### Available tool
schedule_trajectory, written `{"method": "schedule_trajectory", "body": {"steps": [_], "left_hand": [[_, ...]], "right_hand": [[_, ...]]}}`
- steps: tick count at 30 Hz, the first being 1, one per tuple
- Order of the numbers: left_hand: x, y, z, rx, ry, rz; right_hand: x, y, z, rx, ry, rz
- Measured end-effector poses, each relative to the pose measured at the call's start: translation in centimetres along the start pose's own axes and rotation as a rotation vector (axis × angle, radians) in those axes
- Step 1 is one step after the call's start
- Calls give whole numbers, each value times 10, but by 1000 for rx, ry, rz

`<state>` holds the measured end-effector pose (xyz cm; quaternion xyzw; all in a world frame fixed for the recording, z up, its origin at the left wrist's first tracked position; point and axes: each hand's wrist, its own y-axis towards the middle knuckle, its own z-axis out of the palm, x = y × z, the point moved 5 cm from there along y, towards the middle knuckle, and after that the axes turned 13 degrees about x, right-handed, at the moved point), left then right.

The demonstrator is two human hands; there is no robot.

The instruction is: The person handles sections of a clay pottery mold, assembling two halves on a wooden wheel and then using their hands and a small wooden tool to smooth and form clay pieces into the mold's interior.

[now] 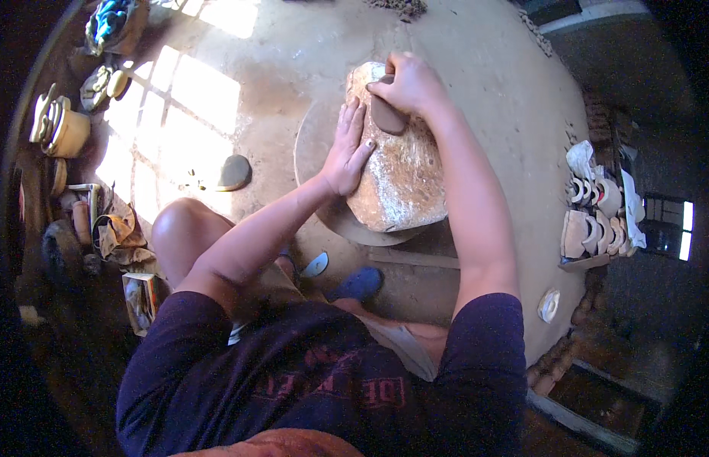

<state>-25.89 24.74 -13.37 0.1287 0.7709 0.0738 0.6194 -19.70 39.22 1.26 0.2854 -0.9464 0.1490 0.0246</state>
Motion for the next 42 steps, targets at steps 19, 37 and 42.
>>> {"method": "schedule_trajectory", "body": {"steps": [19, 37, 42], "left_hand": [[-39, 17, 8, 101, 217, -121], [-227, -29, 158, 808, -817, -59], [-181, 40, 118, 759, 577, 336]], "right_hand": [[-45, -140, -69, -167, 292, 116], [-5, -387, 97, -730, 1697, 65], [-26, -414, 149, -722, 2526, -412]]}}
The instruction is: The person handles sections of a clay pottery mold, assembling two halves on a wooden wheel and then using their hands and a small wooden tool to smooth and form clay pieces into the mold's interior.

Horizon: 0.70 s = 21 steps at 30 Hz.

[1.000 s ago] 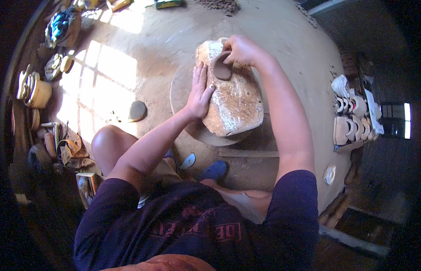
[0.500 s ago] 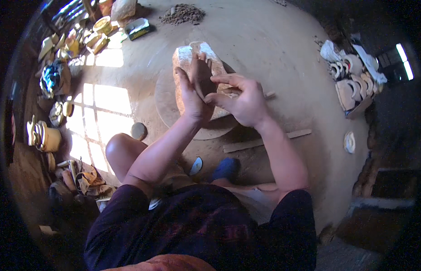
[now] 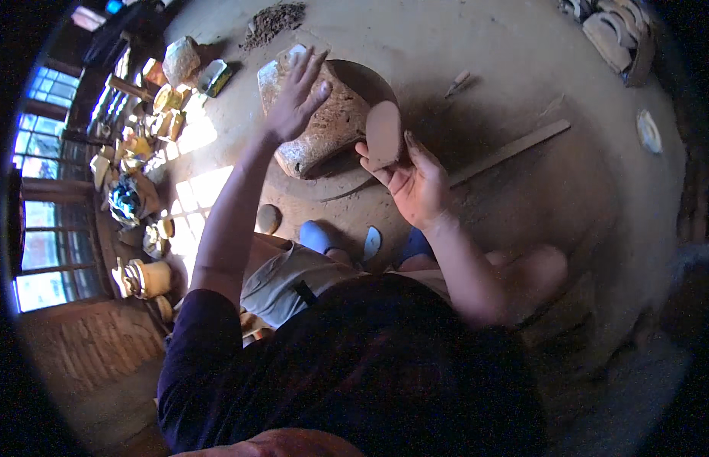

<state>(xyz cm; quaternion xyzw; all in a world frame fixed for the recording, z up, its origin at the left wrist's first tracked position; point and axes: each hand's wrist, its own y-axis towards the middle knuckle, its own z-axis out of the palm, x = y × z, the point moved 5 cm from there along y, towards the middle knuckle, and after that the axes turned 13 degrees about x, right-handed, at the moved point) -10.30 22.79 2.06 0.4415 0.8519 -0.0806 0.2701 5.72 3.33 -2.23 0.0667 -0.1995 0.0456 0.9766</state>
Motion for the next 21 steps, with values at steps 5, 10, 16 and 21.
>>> {"method": "schedule_trajectory", "body": {"steps": [5, 10, 16, 21], "left_hand": [[62, -7, 48, 231, 519, -238], [54, 1, 50, 197, 461, -305], [68, 6, 61, 193, 442, -507], [65, 11, 68, 212, 451, -582]], "right_hand": [[-23, -30, -52, -130, 19, -84], [-63, -27, -88, -241, -5, -89], [-85, -1, -110, -299, -249, -175], [-73, 26, -109, -311, -773, -356]]}}
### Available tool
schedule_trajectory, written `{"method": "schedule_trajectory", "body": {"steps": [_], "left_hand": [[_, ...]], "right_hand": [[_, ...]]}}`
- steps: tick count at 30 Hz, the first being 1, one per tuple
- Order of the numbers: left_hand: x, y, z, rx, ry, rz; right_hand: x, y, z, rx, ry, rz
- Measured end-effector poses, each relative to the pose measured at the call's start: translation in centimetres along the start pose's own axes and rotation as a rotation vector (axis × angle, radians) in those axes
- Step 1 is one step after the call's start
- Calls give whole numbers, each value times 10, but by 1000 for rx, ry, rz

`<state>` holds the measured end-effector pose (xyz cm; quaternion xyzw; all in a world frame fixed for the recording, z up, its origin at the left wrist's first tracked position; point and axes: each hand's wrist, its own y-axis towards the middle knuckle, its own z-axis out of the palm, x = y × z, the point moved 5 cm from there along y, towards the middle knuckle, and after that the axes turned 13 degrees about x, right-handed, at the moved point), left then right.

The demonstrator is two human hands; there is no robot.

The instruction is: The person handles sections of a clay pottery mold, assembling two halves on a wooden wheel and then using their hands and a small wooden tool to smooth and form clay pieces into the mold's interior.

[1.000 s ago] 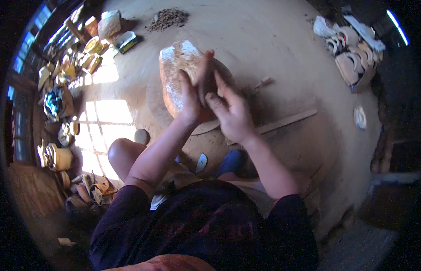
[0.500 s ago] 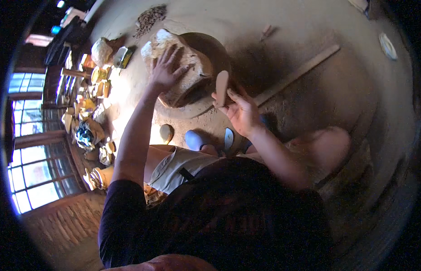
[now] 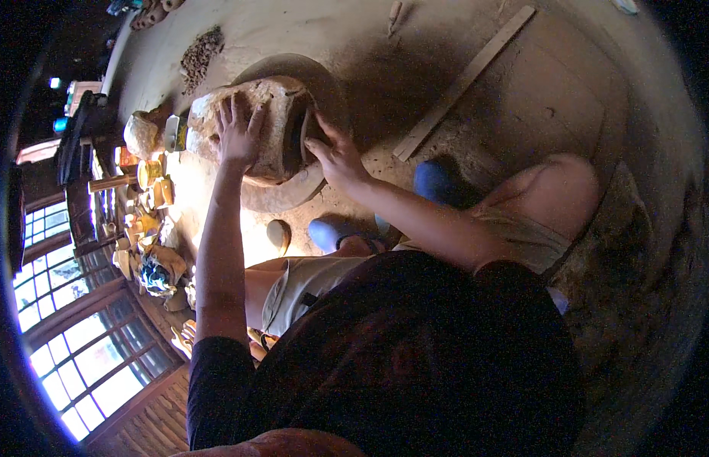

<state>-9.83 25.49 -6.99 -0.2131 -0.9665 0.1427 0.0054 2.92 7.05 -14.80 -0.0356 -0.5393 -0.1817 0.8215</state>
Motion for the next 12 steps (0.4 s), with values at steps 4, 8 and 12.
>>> {"method": "schedule_trajectory", "body": {"steps": [4, 8, 12], "left_hand": [[-7, 1, -1, 17, -5, -70], [-13, 4, -5, 11, -12, -119], [-18, 6, -4, -14, -52, -134]], "right_hand": [[-15, 11, 5, 75, -199, -47], [-16, 15, 14, -7, -457, -69], [-13, 20, 25, -9, -197, -81]]}}
